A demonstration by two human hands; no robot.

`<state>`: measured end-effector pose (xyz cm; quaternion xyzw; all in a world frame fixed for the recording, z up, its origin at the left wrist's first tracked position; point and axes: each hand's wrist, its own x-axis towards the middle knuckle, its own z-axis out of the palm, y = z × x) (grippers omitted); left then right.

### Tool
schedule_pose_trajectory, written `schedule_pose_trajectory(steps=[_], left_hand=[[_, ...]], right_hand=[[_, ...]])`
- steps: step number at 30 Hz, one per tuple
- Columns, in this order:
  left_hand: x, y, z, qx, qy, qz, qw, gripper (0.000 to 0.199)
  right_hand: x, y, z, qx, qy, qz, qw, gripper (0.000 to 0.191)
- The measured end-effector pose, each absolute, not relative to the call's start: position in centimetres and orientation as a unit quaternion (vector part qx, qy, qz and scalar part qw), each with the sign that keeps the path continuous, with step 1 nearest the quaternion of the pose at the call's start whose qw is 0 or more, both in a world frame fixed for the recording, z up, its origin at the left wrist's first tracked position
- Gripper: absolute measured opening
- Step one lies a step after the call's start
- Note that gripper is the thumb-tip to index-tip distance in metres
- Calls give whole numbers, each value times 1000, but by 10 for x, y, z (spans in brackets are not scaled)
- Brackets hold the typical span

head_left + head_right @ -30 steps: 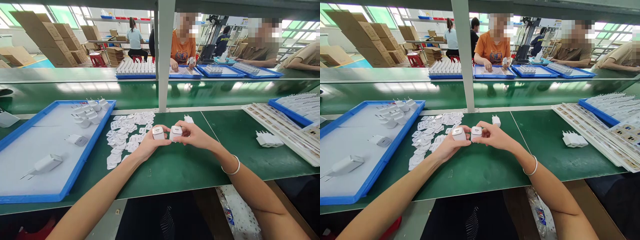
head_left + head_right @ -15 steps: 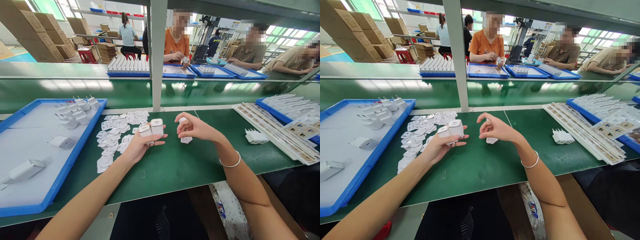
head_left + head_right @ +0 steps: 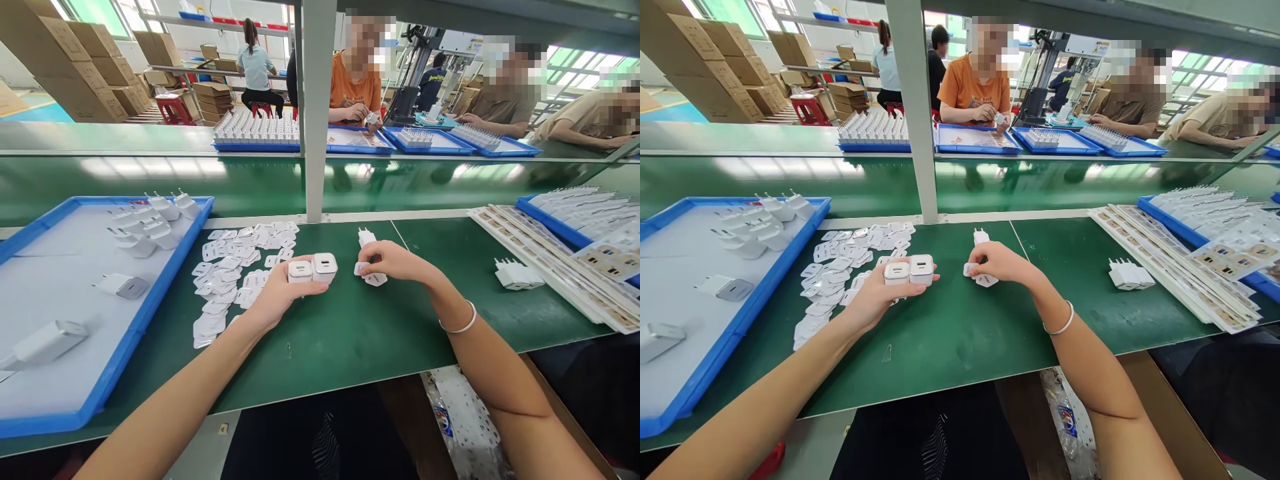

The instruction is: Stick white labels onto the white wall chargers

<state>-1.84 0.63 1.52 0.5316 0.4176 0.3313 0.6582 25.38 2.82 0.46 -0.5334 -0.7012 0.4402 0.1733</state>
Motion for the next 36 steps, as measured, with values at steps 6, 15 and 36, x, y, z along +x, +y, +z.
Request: schedule_pose_trajectory(steps=[6,15,36], left_hand=[[-17,4,10,632,389,246,623,49],[-13,-9,-2,716,355,271,537,44],[-11,-9,2,802,289,482,204,38]], right_hand=[[246,20,14,-493,-628,541,263,39],[202,-4,8,-471,-569,498,454,25],[212,-20,31,-438,-494,515,547,12]])
